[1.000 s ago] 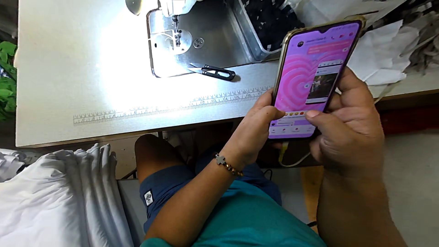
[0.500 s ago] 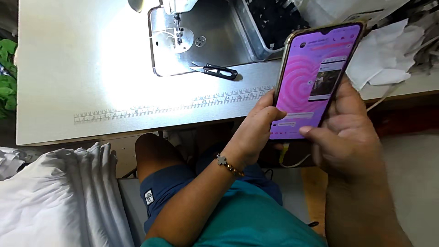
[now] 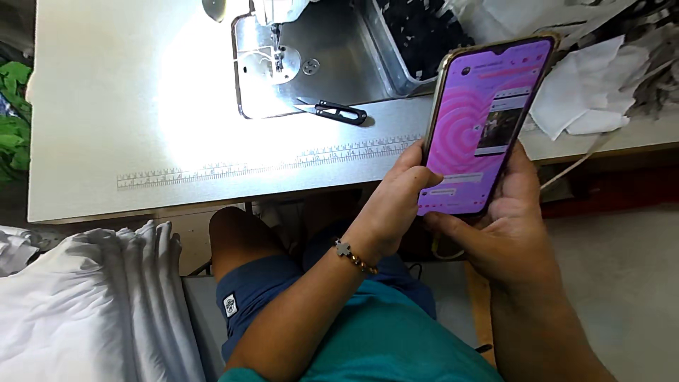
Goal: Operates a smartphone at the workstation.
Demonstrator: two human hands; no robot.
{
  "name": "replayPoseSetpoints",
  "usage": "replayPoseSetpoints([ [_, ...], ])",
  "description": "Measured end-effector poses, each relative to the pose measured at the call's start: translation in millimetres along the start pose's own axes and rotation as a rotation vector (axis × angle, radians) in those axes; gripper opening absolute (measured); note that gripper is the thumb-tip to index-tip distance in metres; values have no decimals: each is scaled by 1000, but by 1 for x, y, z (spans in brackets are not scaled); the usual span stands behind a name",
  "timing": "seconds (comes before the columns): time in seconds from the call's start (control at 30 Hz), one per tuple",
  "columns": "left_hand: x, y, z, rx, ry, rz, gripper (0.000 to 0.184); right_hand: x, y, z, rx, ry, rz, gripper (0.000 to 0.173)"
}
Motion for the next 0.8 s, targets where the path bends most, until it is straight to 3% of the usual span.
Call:
replayPoseSetpoints([
  [0.8,1,2,4,25,28,11,52,7,-1,2,-8,19,9,106],
])
Point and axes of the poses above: each hand's wrist, its own z-axis away from the middle knuckle, its own y-axis out of the palm, x = y × z, the point moved 3 cm from there along -z, towards the middle knuckle, and after that the axes turned 13 degrees about z, right-handed, at the moved point
